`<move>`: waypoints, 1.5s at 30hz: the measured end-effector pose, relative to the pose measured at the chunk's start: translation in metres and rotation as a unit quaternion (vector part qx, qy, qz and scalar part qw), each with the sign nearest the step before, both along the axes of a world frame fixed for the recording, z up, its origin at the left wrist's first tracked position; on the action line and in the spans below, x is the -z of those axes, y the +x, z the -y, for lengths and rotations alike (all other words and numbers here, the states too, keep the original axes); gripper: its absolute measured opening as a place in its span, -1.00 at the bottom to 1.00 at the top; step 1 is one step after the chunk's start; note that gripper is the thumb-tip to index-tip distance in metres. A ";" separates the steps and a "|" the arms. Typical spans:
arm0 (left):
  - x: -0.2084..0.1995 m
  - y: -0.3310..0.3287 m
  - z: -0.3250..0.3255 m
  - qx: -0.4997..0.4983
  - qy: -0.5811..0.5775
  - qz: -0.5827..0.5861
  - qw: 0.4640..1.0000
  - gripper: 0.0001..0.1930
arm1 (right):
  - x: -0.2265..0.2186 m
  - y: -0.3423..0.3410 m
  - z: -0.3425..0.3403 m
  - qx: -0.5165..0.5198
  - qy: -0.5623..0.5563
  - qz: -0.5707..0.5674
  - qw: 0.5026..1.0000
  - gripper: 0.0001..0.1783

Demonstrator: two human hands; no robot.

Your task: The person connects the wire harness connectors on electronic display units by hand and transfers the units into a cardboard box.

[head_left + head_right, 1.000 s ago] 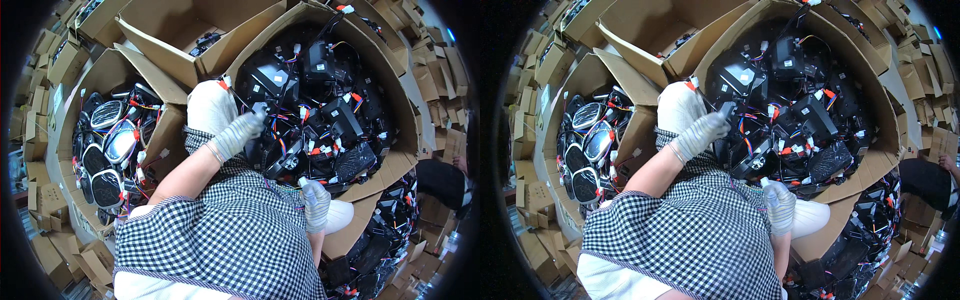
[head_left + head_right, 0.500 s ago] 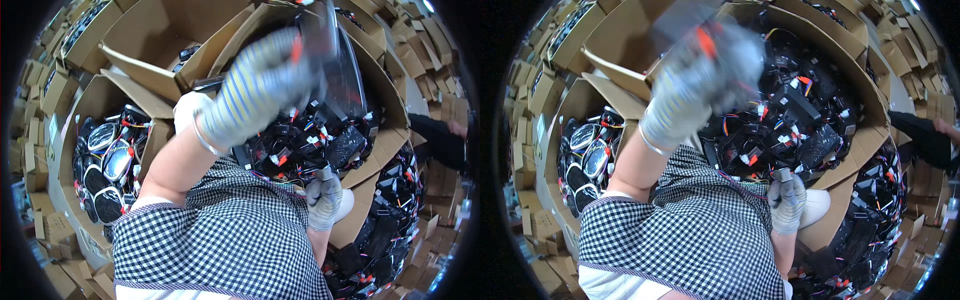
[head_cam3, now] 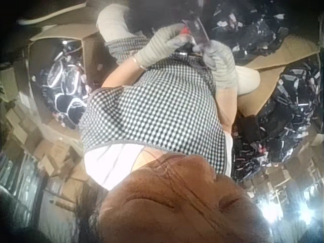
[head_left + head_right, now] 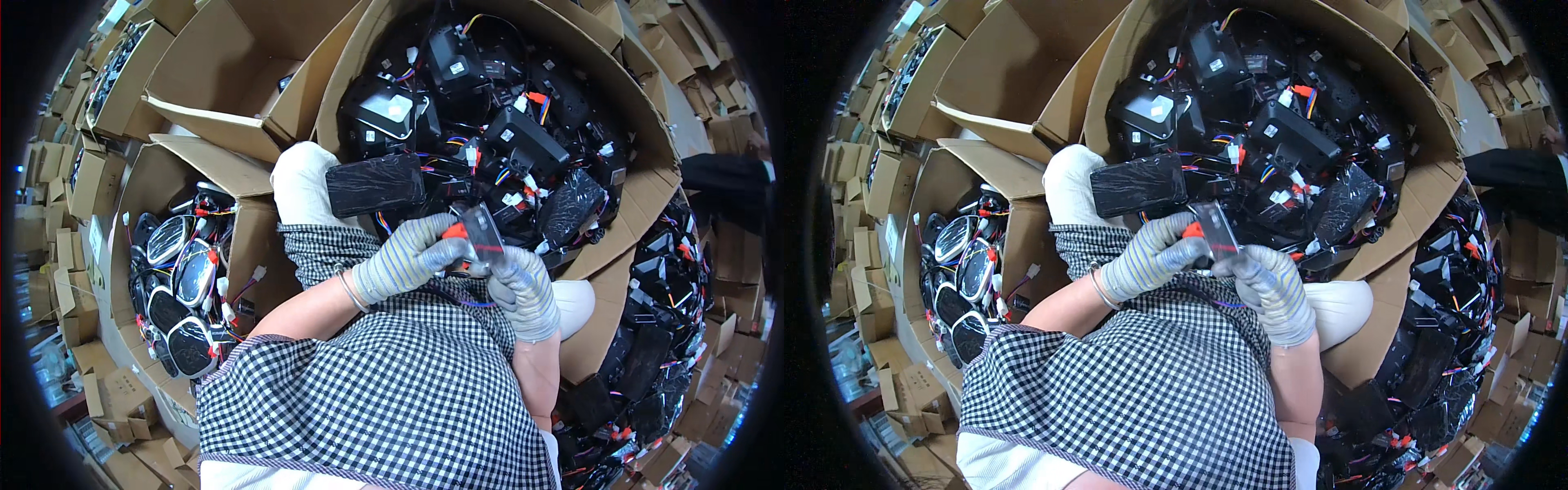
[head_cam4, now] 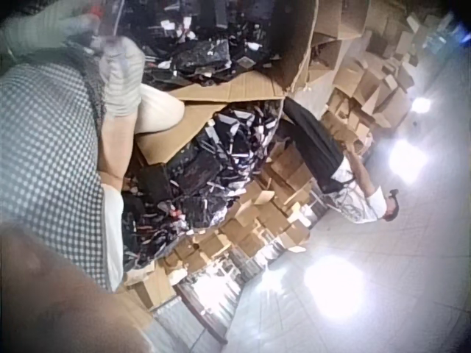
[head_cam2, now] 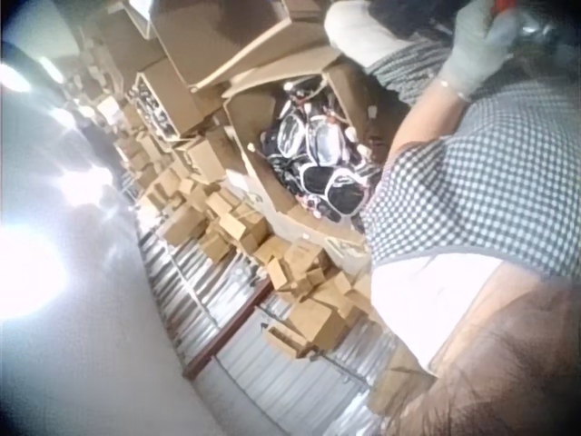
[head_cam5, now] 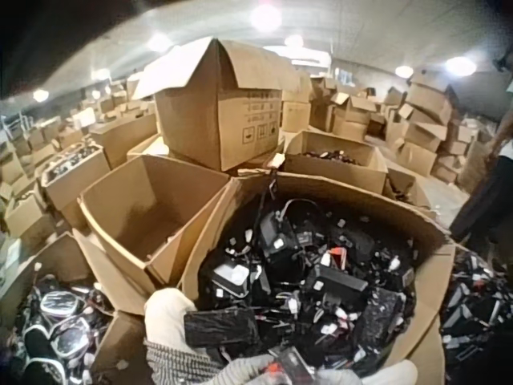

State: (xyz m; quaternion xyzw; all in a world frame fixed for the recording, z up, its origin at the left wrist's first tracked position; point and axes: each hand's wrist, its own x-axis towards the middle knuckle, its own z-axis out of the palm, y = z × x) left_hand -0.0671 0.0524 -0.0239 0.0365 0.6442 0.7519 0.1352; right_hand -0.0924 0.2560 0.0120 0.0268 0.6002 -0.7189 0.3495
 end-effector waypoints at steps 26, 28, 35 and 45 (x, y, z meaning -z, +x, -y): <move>0.026 0.040 0.013 0.005 -0.170 -0.127 0.977 -0.58 | 0.061 0.040 0.012 -0.062 0.015 0.019 0.998 -0.52; 0.028 0.042 0.014 0.003 -0.174 -0.128 0.976 -0.58 | 0.059 0.041 0.014 -0.055 0.014 0.025 0.998 -0.53; 0.025 0.041 0.056 -0.158 -0.302 -0.246 0.907 -0.76 | 0.033 0.002 0.021 -0.149 0.065 -0.123 0.979 -0.64; 0.004 0.030 0.115 -0.391 0.241 -0.070 0.885 -0.58 | 0.108 -0.139 0.118 0.017 -0.045 -0.047 0.998 -0.69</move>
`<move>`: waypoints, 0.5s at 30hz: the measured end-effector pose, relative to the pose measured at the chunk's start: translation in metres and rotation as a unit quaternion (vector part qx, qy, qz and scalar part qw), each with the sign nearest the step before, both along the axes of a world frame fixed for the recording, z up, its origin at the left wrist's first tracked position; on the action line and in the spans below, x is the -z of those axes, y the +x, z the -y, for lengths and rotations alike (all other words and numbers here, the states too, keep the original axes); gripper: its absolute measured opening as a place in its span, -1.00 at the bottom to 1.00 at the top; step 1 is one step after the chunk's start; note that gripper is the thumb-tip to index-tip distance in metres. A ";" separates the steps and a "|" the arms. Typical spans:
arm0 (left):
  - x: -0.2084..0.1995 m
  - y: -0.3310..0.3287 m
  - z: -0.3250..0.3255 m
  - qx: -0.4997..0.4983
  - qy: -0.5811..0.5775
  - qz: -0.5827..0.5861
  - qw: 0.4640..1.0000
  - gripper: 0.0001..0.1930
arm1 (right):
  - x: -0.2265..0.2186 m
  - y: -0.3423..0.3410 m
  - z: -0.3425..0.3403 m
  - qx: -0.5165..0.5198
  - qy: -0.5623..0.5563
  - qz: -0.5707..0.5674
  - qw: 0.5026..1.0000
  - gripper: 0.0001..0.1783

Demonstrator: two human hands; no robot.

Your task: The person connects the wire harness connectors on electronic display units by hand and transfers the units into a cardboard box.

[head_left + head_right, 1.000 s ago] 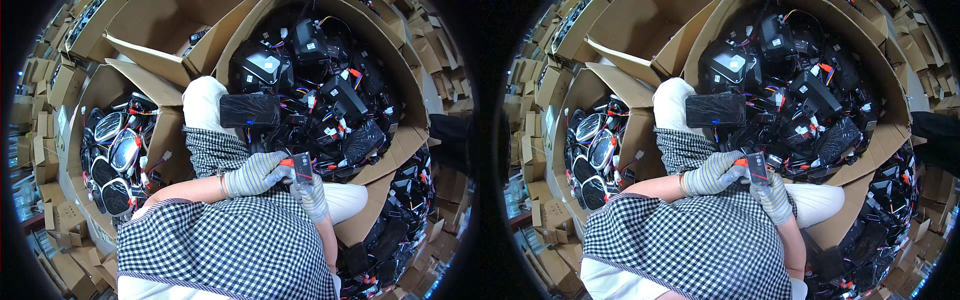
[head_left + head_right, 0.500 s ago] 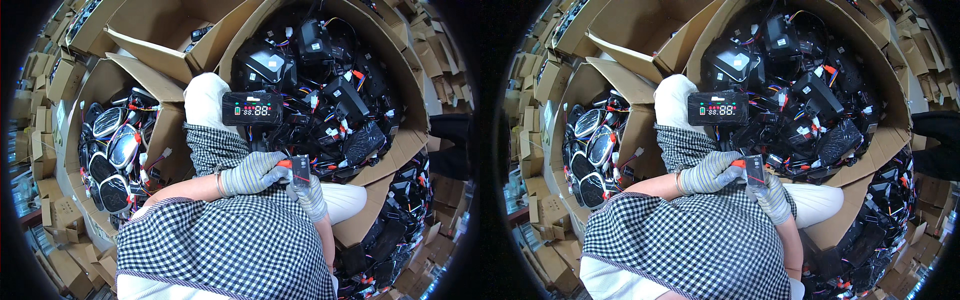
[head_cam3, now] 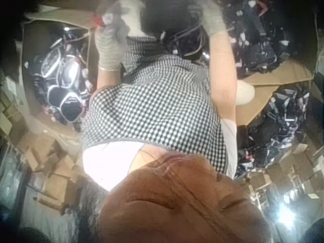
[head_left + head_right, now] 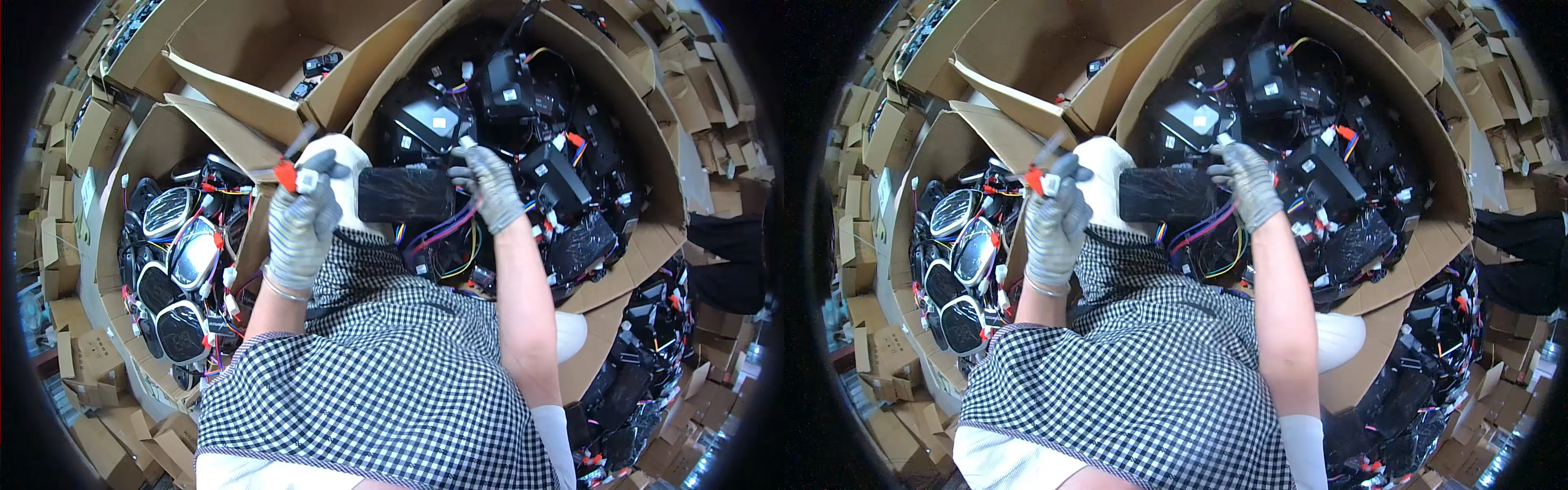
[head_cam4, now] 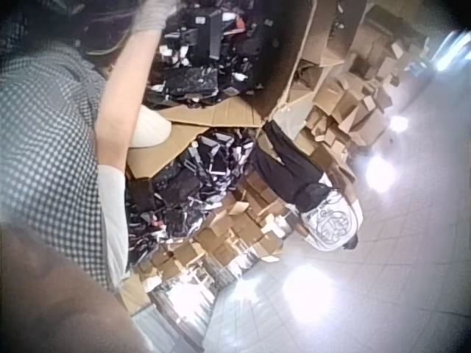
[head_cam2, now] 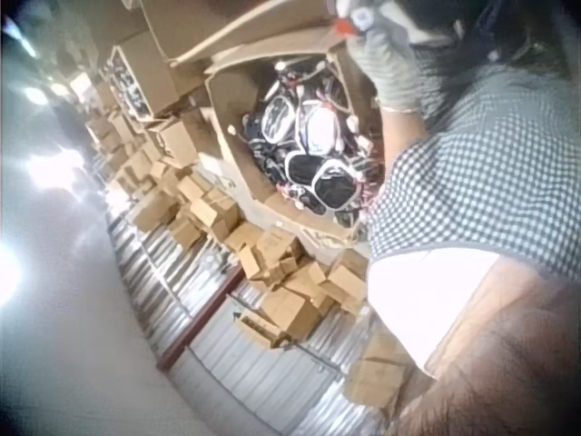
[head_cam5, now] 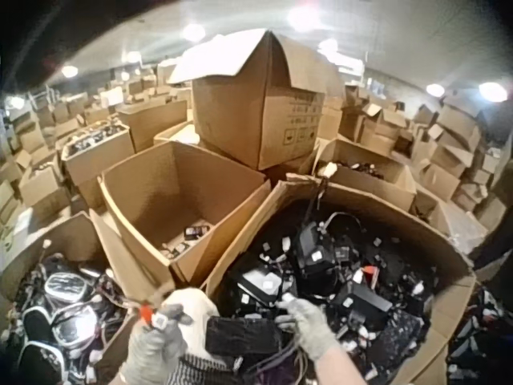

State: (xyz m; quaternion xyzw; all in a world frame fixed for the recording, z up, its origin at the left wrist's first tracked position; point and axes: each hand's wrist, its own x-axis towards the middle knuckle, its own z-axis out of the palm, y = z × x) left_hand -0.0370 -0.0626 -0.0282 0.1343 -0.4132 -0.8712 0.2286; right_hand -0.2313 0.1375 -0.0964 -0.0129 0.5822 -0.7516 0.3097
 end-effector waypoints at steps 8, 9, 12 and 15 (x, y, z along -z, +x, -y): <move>0.006 -0.008 -0.009 0.092 -0.095 0.120 0.984 -0.38 | -0.022 0.049 0.000 0.028 0.037 -0.156 0.987 -0.59; 0.007 -0.011 -0.015 0.094 -0.103 0.103 0.985 -0.38 | -0.029 0.061 -0.004 0.001 0.032 -0.175 0.984 -0.61; -0.002 -0.032 -0.033 0.138 -0.093 0.056 0.985 -0.34 | -0.036 0.076 -0.018 -0.095 0.032 -0.273 0.957 -0.64; -0.012 -0.055 -0.050 0.120 0.031 -0.017 0.992 -0.15 | -0.055 0.078 -0.019 -0.221 0.104 -0.439 0.865 -0.71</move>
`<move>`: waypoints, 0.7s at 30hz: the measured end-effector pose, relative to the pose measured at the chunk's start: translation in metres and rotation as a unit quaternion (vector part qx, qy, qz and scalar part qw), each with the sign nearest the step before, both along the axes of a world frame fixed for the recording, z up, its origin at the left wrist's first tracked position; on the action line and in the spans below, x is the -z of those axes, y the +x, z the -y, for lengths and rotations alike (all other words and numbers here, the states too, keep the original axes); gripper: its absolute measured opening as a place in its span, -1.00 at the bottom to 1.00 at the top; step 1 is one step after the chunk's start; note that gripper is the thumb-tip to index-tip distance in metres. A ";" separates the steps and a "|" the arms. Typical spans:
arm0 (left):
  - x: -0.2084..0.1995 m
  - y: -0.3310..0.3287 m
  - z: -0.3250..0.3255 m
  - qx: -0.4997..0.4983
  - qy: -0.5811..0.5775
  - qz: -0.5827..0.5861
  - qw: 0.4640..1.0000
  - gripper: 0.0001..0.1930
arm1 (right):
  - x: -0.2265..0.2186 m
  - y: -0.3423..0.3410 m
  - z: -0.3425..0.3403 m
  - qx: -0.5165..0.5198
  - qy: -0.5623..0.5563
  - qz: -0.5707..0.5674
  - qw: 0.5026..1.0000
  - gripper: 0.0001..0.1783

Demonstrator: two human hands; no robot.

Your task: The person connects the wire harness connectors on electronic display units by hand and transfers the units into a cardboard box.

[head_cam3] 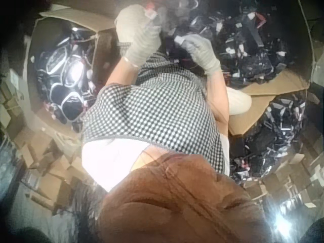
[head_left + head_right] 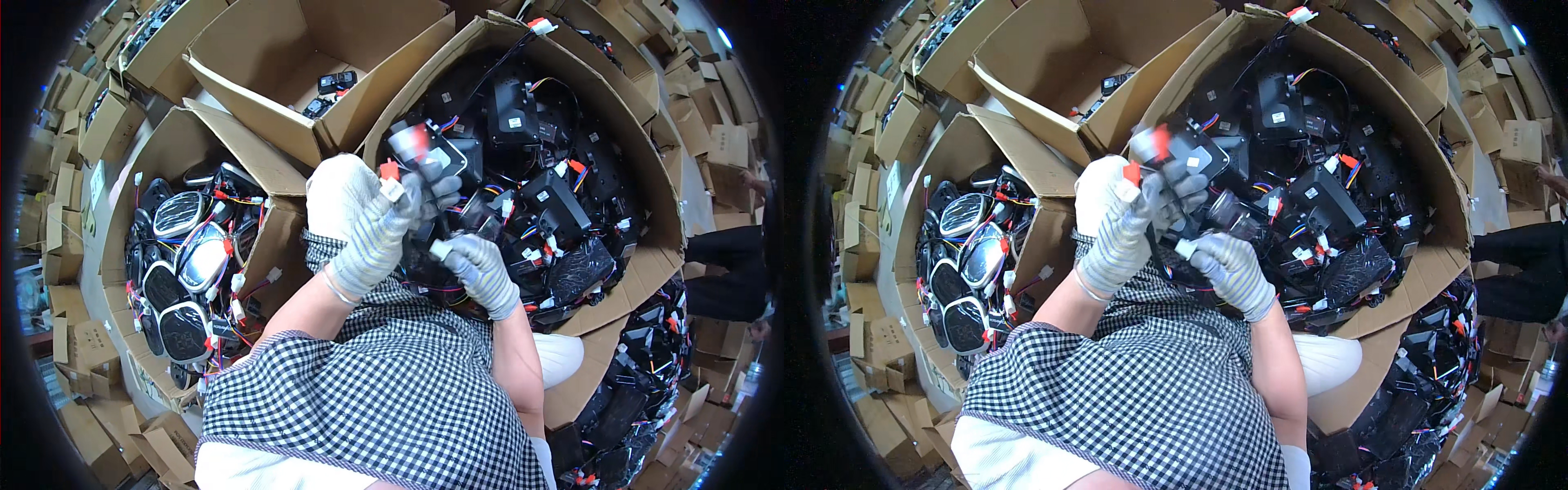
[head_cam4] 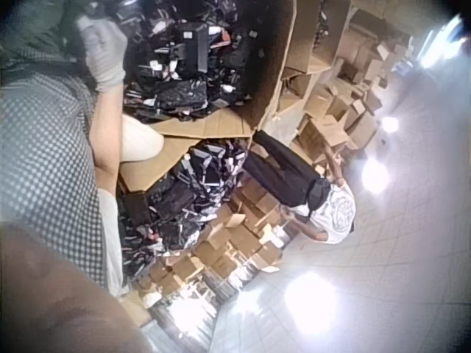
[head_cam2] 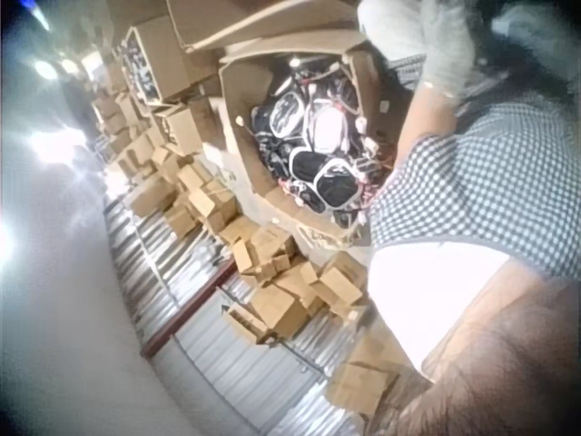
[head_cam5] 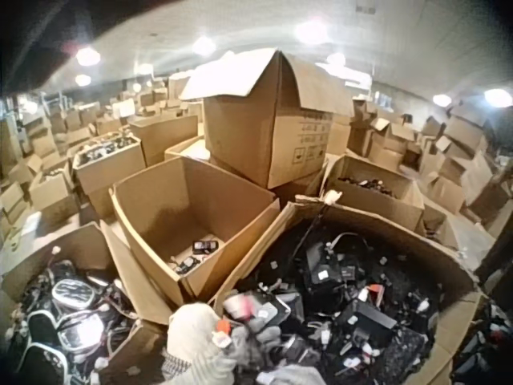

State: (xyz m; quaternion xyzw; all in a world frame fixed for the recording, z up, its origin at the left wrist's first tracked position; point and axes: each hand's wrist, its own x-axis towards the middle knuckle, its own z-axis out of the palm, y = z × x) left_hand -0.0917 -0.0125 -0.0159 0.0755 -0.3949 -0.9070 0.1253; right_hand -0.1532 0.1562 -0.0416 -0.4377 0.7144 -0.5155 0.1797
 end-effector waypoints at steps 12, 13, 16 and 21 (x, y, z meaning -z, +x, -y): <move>-0.015 -0.015 0.047 0.017 -0.309 -0.066 0.949 -0.36 | -0.080 -0.001 -0.022 0.191 -0.151 0.339 0.909 -0.57; -0.020 -0.013 0.042 -0.003 -0.374 -0.052 0.926 -0.49 | -0.086 -0.002 -0.021 0.187 -0.187 0.324 0.908 -0.57; -0.025 -0.007 0.022 -0.006 -0.278 -0.036 0.960 -0.74 | -0.104 -0.001 -0.016 0.127 -0.135 0.353 0.917 -0.55; -0.032 -0.008 0.007 -0.108 -0.598 -0.012 0.794 -0.74 | -0.094 0.003 -0.001 0.095 -0.139 0.445 0.879 -0.58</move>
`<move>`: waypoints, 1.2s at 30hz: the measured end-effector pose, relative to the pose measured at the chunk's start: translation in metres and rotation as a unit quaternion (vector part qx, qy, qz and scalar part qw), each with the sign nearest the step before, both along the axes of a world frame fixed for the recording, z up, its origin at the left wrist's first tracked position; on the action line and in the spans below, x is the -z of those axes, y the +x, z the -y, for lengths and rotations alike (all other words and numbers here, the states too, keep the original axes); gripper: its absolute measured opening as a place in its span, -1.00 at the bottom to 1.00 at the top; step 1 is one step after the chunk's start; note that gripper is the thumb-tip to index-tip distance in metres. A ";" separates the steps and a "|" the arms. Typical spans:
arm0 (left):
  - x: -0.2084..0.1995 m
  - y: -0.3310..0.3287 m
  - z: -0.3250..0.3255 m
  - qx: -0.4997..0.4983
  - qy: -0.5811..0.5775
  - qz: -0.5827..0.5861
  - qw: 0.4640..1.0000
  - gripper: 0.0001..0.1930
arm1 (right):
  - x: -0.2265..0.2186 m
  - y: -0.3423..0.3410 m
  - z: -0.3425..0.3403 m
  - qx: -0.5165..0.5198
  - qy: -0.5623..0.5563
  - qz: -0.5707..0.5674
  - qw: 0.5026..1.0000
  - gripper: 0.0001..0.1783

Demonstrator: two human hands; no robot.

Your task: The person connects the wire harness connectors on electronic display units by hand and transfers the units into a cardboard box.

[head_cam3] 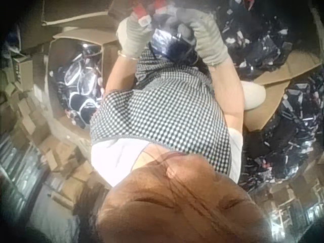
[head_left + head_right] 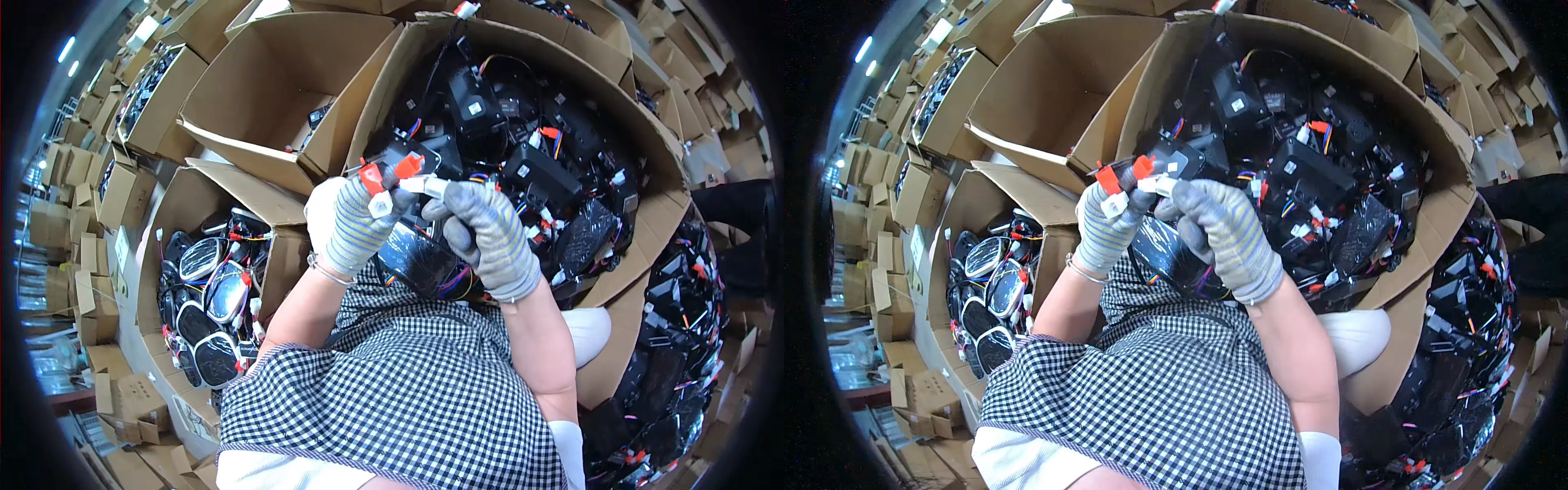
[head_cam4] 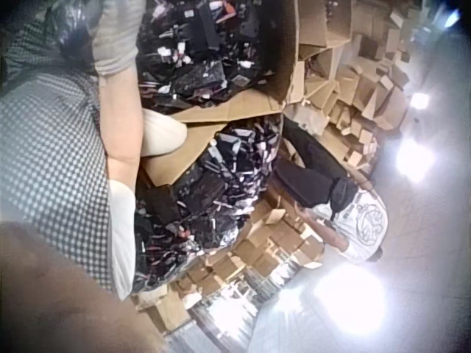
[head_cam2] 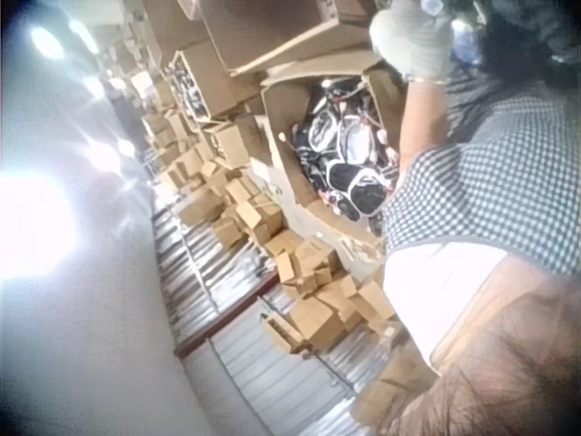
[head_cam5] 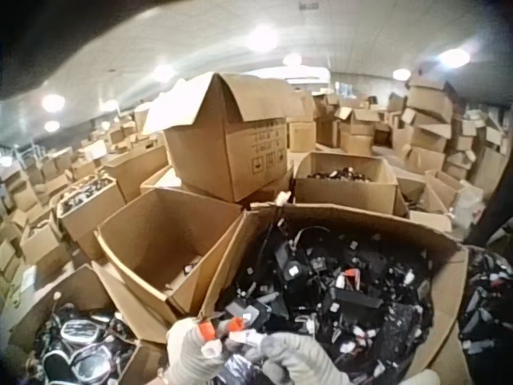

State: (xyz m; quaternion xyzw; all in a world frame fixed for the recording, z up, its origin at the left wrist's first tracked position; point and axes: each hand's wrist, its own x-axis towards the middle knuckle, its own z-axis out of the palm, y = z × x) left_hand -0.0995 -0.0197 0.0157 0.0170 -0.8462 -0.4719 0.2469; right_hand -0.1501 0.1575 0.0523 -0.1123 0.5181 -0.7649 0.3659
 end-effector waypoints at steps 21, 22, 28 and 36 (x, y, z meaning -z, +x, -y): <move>0.023 0.026 -0.004 0.021 0.079 0.030 0.996 -0.84 | 0.044 0.021 -0.024 -0.056 -0.070 0.143 0.986 -0.57; 0.023 0.027 -0.004 0.017 0.074 0.028 0.997 -0.86 | 0.048 0.023 -0.024 -0.066 -0.077 0.162 0.982 -0.56; 0.017 0.050 0.006 0.116 -0.219 -0.003 0.969 -0.63 | 0.052 0.040 -0.027 -0.129 -0.032 0.080 0.988 -0.54; 0.014 0.104 0.026 0.260 -0.240 0.229 0.907 -0.70 | 0.070 0.082 -0.016 -0.229 0.066 -0.027 0.971 -0.55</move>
